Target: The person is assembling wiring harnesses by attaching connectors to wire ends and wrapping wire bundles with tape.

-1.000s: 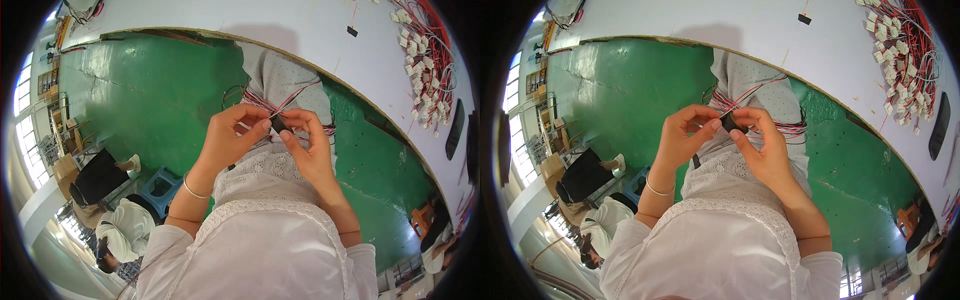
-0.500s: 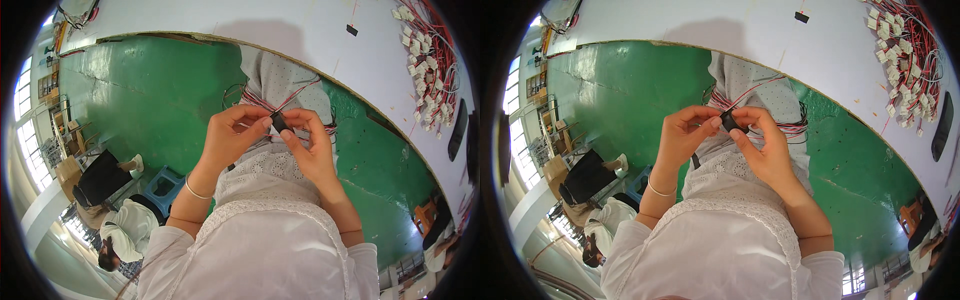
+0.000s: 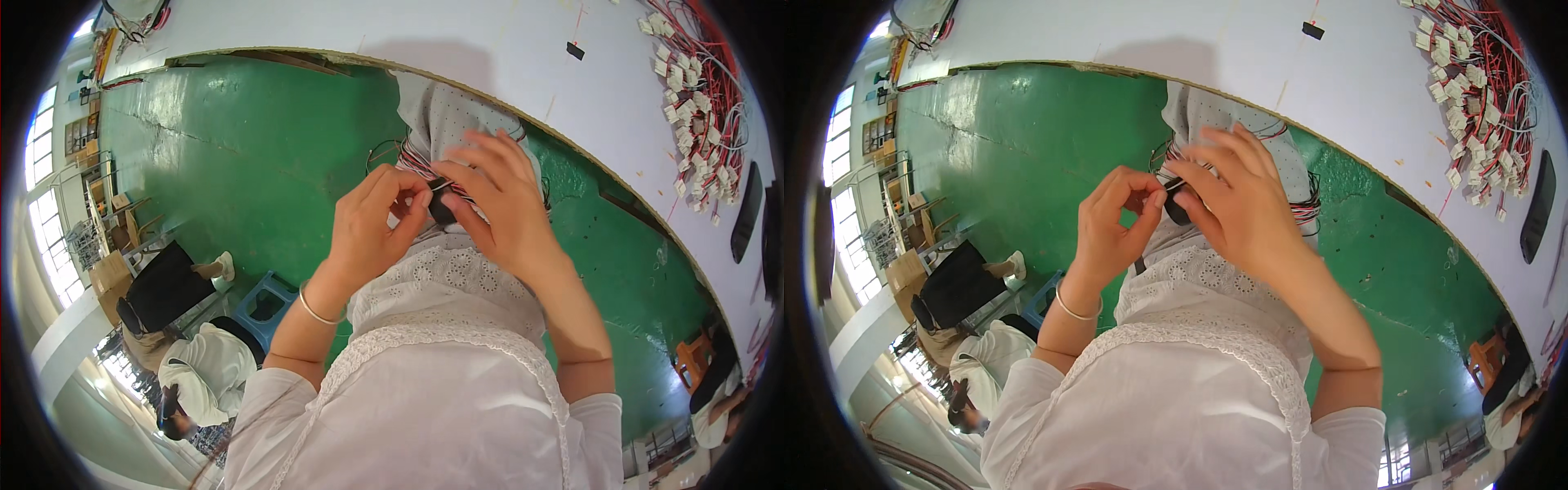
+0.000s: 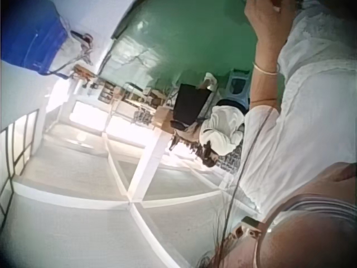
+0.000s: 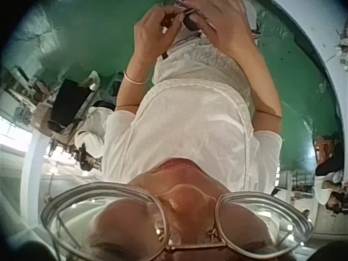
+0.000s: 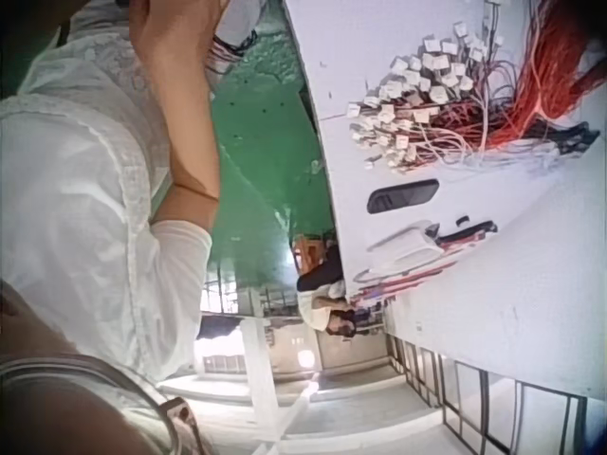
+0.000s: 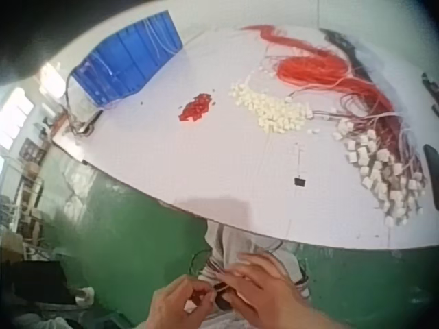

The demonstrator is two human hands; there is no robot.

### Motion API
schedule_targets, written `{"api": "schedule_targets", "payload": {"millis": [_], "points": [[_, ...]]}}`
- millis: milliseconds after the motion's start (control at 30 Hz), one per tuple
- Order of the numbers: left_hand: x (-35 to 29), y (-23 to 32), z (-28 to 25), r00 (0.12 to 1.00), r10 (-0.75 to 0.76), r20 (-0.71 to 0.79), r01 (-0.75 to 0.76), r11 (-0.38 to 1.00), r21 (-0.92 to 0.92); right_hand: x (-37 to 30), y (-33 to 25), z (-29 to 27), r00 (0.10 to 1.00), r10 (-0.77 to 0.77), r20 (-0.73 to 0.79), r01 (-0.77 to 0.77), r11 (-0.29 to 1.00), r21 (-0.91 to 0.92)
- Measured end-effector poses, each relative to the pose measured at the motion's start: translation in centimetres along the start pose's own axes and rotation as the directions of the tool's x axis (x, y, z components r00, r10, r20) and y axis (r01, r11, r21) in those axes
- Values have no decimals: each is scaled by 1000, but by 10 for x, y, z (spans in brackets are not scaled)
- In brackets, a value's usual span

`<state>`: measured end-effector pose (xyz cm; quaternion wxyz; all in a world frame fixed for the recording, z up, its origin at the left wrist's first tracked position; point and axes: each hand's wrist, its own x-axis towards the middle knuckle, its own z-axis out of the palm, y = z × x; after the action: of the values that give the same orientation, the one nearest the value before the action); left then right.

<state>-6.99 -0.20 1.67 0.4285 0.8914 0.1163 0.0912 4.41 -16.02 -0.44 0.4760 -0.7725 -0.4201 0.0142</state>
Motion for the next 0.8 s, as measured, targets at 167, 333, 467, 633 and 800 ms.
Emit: {"api": "schedule_targets", "payload": {"millis": [167, 333, 467, 633, 800], "points": [[0, -6, -15, 987, 158, 6, -156, 967, 199, 4, -8, 7, 909, 241, 340, -333, 910, 245], [1, -6, -18, 939, 343, 13, -320, 863, 390, 11, -7, 11, 579, 528, 621, -815, 393, 426], [-2, -7, -20, 882, 459, 105, -450, 757, 474, 16, 3, 23, 466, 504, 727, -885, 273, 377], [-4, -12, -16, 838, 533, 113, -515, 705, 487, 20, -3, 21, 406, 527, 747, -912, 177, 371], [-13, 2, -14, 991, -124, -52, 128, 988, 84, 11, -10, 28, 496, 601, 627, -834, 129, 537]]}}
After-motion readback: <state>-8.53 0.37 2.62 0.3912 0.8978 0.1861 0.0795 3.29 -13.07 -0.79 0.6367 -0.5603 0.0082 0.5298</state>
